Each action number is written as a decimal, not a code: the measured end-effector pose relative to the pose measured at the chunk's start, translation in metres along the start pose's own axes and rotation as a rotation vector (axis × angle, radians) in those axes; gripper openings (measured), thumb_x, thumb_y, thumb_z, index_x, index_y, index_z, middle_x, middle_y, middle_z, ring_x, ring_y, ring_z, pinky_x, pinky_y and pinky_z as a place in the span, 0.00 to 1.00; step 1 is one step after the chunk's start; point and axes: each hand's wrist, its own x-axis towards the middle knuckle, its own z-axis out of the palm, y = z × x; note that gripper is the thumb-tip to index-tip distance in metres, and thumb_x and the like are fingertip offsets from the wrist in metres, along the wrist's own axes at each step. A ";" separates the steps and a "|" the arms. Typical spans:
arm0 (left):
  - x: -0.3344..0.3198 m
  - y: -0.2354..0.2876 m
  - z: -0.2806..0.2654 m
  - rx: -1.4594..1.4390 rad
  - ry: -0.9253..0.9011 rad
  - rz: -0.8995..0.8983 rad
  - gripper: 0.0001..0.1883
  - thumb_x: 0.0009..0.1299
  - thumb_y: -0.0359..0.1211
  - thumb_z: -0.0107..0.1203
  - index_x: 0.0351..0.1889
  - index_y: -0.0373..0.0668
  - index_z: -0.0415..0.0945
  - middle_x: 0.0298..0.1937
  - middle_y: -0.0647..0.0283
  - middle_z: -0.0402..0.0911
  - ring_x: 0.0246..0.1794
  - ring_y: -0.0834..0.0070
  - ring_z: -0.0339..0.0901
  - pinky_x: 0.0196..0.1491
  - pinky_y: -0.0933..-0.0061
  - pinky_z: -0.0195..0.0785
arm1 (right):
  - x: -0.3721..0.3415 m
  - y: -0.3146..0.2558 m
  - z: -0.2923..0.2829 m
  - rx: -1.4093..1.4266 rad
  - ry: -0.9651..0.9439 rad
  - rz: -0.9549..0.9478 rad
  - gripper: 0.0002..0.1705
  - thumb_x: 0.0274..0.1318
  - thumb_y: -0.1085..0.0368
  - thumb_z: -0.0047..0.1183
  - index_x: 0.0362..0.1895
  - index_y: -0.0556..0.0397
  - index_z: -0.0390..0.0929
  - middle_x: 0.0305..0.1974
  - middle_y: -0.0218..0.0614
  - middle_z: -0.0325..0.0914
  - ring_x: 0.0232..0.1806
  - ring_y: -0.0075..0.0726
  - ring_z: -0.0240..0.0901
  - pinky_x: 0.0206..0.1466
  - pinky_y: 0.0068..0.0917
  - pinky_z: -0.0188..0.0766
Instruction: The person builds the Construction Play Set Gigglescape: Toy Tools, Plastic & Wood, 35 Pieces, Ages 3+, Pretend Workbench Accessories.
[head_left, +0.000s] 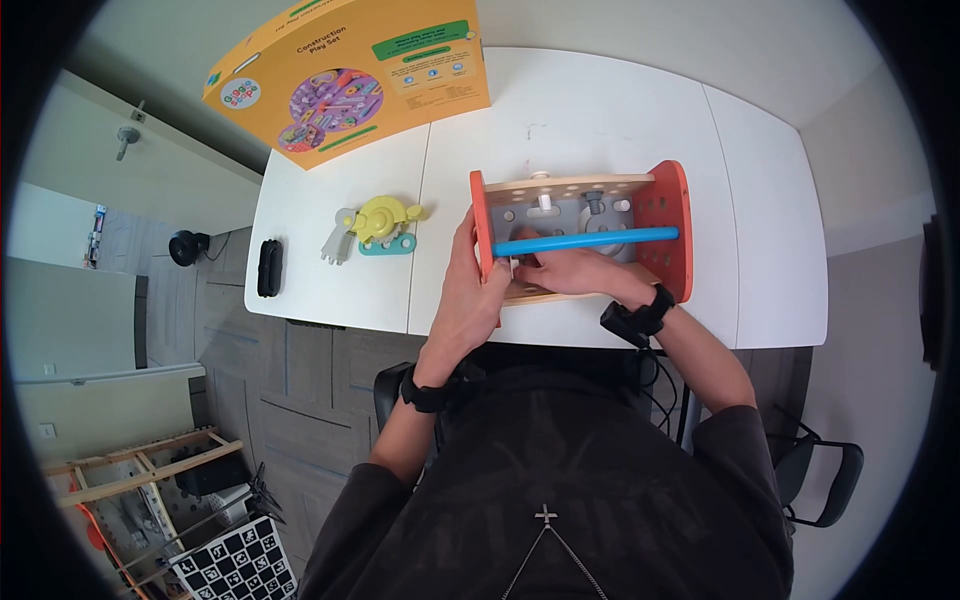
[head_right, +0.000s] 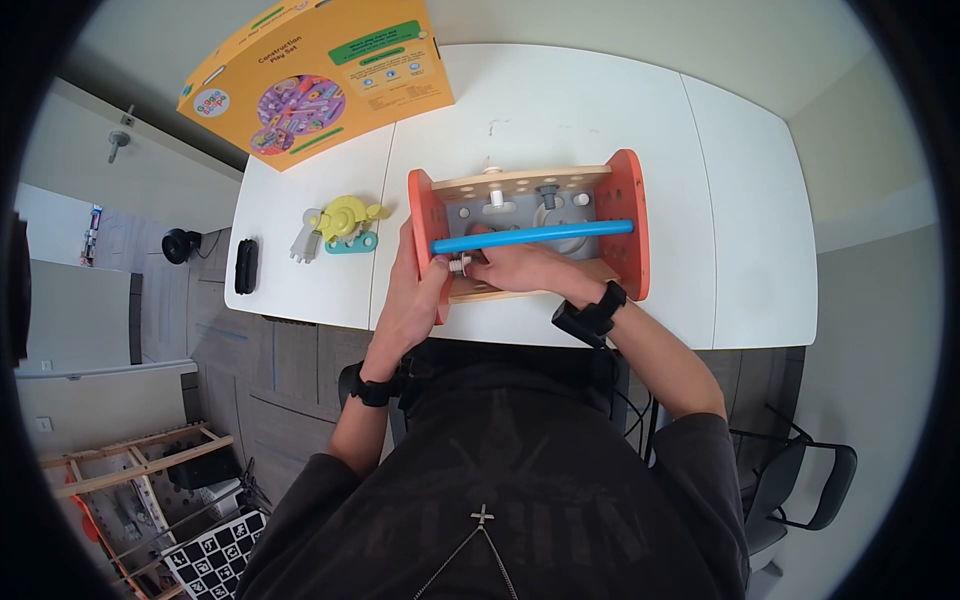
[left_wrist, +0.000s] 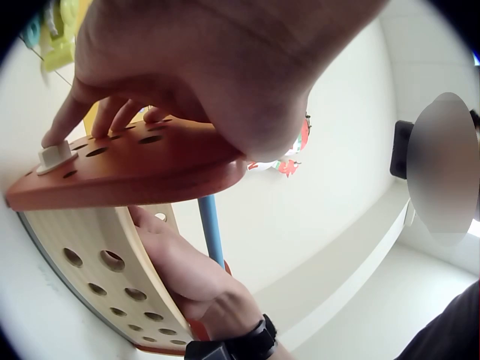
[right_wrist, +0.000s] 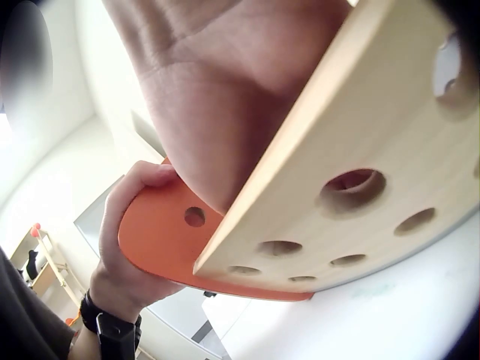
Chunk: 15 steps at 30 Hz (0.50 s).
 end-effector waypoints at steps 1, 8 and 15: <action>0.001 -0.003 0.000 0.011 0.008 0.026 0.35 0.78 0.33 0.45 0.83 0.37 0.51 0.48 0.54 0.74 0.24 0.77 0.70 0.22 0.73 0.68 | 0.001 0.003 0.001 0.004 0.008 -0.016 0.19 0.77 0.54 0.52 0.54 0.57 0.74 0.43 0.49 0.83 0.49 0.53 0.83 0.52 0.46 0.77; 0.000 -0.001 -0.002 0.052 -0.001 -0.005 0.35 0.78 0.33 0.45 0.83 0.36 0.52 0.55 0.52 0.75 0.42 0.71 0.76 0.45 0.68 0.76 | 0.004 0.004 -0.001 0.029 -0.009 0.045 0.19 0.75 0.54 0.55 0.54 0.56 0.73 0.44 0.48 0.83 0.51 0.53 0.83 0.54 0.46 0.77; 0.000 0.001 0.000 0.002 0.013 0.026 0.34 0.78 0.33 0.47 0.82 0.36 0.54 0.62 0.51 0.74 0.56 0.67 0.75 0.61 0.64 0.73 | 0.007 0.015 0.004 0.044 -0.007 -0.085 0.20 0.76 0.52 0.55 0.57 0.55 0.75 0.48 0.48 0.84 0.53 0.53 0.83 0.57 0.45 0.77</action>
